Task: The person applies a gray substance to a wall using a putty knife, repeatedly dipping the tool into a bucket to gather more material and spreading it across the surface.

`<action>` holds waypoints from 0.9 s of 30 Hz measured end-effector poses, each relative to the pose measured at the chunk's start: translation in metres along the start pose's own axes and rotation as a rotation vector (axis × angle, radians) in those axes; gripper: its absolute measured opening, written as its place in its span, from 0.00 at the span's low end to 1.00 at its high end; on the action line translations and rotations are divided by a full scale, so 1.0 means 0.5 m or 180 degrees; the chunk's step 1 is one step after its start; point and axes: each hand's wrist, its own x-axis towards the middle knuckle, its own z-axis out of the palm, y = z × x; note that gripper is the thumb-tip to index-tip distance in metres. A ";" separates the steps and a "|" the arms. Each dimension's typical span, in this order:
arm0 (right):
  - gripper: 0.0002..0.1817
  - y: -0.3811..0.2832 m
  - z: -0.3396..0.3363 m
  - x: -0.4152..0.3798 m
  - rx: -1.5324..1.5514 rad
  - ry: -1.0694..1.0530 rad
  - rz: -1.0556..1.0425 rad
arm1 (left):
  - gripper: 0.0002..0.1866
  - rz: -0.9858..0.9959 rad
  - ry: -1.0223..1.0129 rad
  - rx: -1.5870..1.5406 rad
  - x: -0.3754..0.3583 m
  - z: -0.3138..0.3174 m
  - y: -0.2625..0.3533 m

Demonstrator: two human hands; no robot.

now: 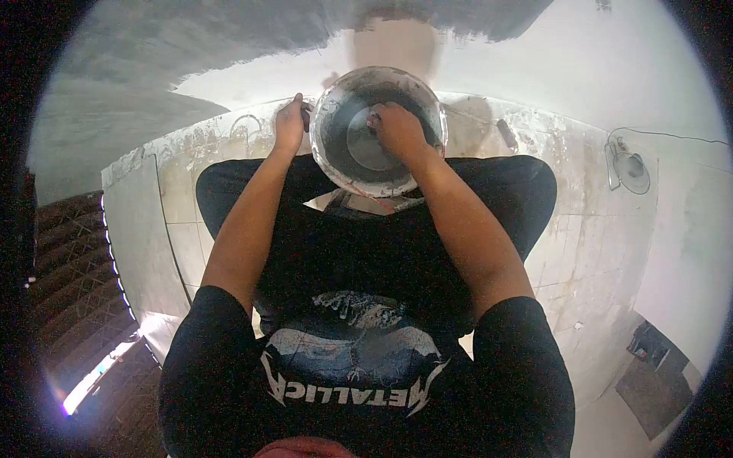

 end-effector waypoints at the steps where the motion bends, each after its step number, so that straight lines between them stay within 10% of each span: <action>1: 0.13 -0.007 -0.006 0.005 0.0010 0.0047 -0.0014 | 0.25 -0.0012 -0.0014 0.0052 0.000 0.001 0.002; 27: 0.13 -0.053 -0.011 0.023 0.0138 -0.0172 -0.0093 | 0.26 -0.0128 -0.0145 0.0144 0.019 -0.012 0.006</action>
